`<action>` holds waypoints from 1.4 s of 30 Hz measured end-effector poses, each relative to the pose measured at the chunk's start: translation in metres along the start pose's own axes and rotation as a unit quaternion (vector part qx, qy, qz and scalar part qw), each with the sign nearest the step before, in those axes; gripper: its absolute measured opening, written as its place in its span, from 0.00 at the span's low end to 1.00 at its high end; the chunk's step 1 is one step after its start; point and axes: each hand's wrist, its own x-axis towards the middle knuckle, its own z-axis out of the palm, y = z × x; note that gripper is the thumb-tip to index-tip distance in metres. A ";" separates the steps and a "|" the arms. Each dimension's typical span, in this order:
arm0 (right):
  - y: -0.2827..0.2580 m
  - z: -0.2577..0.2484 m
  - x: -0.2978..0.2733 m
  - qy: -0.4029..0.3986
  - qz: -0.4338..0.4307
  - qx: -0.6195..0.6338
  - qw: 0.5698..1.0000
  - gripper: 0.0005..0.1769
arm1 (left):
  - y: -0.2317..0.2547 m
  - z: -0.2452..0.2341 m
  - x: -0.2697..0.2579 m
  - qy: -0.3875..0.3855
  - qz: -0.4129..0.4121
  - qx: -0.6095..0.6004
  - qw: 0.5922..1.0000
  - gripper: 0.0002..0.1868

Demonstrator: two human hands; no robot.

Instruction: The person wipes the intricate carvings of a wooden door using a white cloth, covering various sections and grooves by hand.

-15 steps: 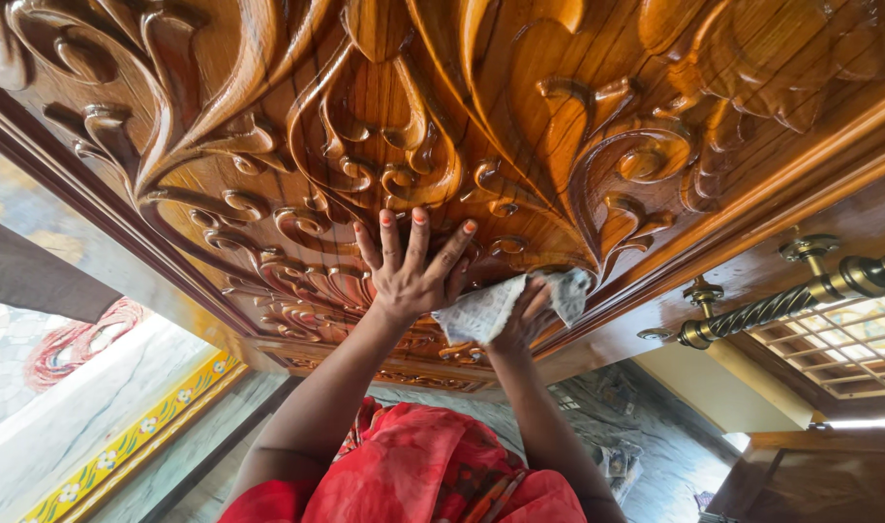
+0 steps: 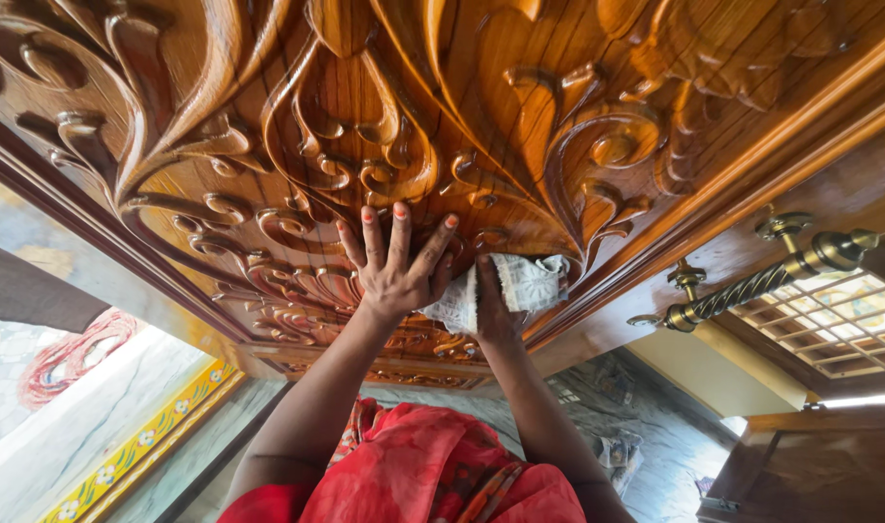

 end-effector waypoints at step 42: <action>0.027 -0.069 0.098 0.073 0.139 -0.258 0.953 0.38 | -0.001 0.002 -0.007 -0.008 0.001 -0.006 1.000 0.25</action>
